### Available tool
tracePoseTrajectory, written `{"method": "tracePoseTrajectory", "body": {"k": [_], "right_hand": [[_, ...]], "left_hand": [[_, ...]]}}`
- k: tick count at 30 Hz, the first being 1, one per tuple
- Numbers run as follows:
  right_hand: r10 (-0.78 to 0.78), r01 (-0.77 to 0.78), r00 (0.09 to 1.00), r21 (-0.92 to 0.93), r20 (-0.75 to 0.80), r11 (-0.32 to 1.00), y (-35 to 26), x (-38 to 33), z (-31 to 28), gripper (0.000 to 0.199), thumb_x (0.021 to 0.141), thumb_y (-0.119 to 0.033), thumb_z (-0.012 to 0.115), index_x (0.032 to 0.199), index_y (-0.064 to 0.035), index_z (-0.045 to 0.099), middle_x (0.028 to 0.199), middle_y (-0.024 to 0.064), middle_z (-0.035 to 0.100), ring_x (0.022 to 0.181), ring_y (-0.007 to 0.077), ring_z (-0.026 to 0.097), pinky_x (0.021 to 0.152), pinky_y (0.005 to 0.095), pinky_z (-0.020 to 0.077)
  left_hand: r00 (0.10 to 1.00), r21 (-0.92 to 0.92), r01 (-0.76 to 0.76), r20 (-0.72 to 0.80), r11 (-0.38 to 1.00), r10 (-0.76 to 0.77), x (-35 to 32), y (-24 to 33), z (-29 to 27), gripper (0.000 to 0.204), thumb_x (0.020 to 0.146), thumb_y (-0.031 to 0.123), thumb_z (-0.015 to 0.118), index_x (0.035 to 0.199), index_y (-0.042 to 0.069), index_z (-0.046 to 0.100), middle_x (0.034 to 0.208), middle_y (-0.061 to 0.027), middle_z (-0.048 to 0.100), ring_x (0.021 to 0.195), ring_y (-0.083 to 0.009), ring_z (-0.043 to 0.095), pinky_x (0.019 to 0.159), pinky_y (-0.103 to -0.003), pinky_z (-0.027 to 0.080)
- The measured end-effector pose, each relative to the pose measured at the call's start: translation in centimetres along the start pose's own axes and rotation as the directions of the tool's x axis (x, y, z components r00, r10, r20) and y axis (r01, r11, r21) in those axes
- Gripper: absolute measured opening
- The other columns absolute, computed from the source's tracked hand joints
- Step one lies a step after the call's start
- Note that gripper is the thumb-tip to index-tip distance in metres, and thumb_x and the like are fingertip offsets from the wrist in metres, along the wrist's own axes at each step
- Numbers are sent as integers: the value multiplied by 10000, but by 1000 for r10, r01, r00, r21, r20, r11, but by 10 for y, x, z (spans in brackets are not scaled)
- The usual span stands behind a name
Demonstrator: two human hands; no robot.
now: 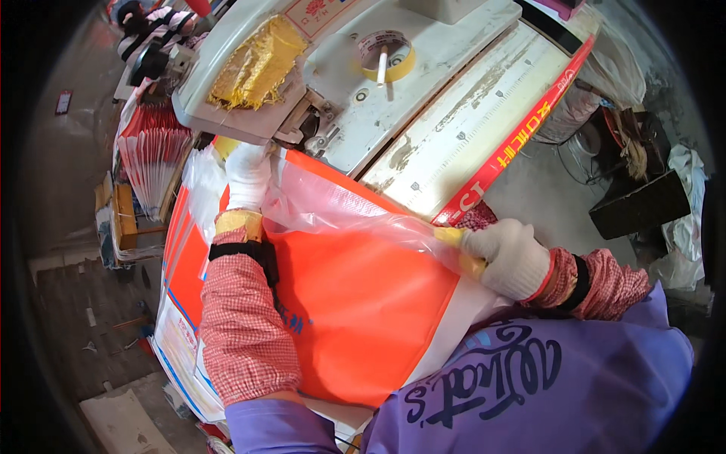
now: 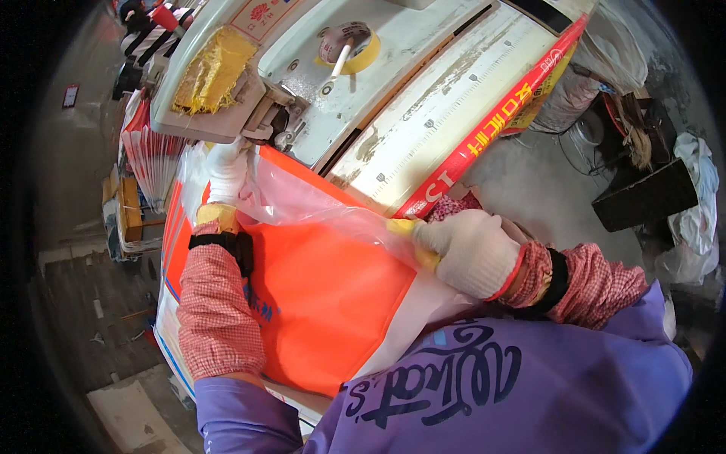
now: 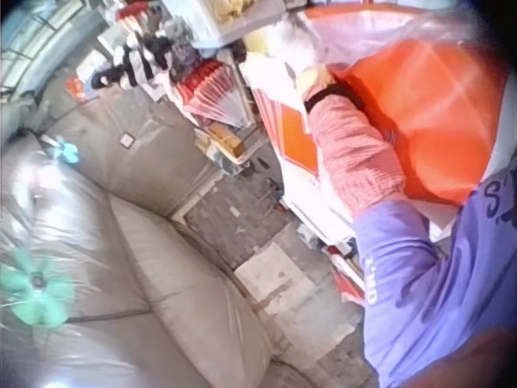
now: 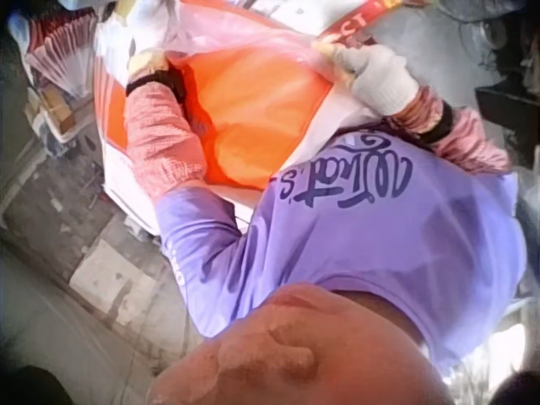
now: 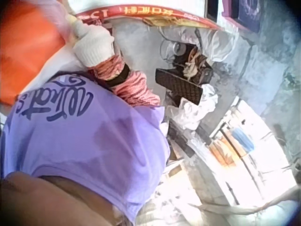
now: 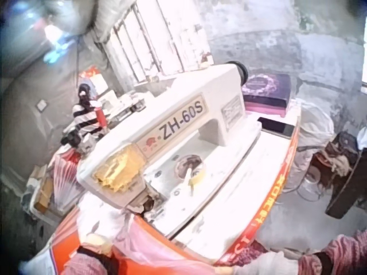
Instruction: Manually aligning and stacking large fertilizer bags next to an industrial sewing/sealing machine.
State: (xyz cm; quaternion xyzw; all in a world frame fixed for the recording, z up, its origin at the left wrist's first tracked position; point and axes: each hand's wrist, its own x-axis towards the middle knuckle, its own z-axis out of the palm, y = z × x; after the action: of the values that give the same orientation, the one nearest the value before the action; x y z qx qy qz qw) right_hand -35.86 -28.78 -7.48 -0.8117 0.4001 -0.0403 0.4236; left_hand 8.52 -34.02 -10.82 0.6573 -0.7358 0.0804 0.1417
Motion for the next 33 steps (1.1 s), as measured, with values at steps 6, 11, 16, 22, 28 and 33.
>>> {"method": "tracePoseTrajectory", "body": {"k": [6, 11, 16, 22, 28, 33], "right_hand": [[73, 42, 932, -305, 354, 951, -10, 7, -21, 296, 895, -371, 540, 1154, -265, 636, 831, 122, 672, 821, 316, 668, 725, 399, 525], [145, 63, 911, -479, 385, 876, -35, 3, -31, 309, 885, -349, 531, 1160, -236, 615, 827, 110, 680, 756, 344, 663, 687, 403, 531], [216, 3, 864, -433, 455, 901, -35, 20, -19, 390, 887, -392, 517, 1249, -249, 532, 859, 156, 681, 866, 356, 662, 780, 434, 522], [-562, 556, 824, -293, 71, 778, -78, 119, 9, 226, 792, -238, 620, 870, -31, 663, 784, 156, 676, 727, 300, 680, 619, 429, 534], [-485, 385, 869, -486, -95, 785, -102, 148, 42, 177, 759, -151, 575, 819, -41, 700, 753, 133, 678, 703, 324, 671, 620, 429, 528], [-627, 722, 677, -515, 386, 462, -85, 203, 25, 186, 742, -189, 618, 869, -88, 709, 810, 142, 688, 738, 318, 666, 622, 428, 524]], "left_hand": [[980, 42, 56, 188, 998, -63, 1, 33, -49, 214, 833, 131, 605, 1028, 61, 658, 926, -163, 660, 881, -349, 626, 767, -420, 489], [910, 112, 111, 387, 988, -146, -16, 58, -65, 203, 891, 195, 566, 1003, 80, 690, 897, -177, 671, 875, -355, 636, 782, -404, 498], [943, 229, 112, 281, 967, -176, 8, 31, -49, 198, 855, 207, 536, 919, 97, 686, 873, -181, 661, 824, -367, 636, 740, -442, 508], [964, 431, 187, 95, 883, -250, 80, -29, -98, 147, 809, 157, 577, 860, 84, 693, 902, -200, 664, 897, -370, 639, 764, -444, 518], [991, 507, 88, 45, 858, -128, 74, 0, -139, 191, 824, 157, 584, 977, 62, 647, 926, -195, 656, 913, -372, 627, 805, -453, 508], [880, 272, -175, 474, 946, 26, 30, 110, -162, 144, 755, 98, 603, 880, 55, 659, 858, -171, 648, 829, -364, 613, 727, -451, 494]]}}
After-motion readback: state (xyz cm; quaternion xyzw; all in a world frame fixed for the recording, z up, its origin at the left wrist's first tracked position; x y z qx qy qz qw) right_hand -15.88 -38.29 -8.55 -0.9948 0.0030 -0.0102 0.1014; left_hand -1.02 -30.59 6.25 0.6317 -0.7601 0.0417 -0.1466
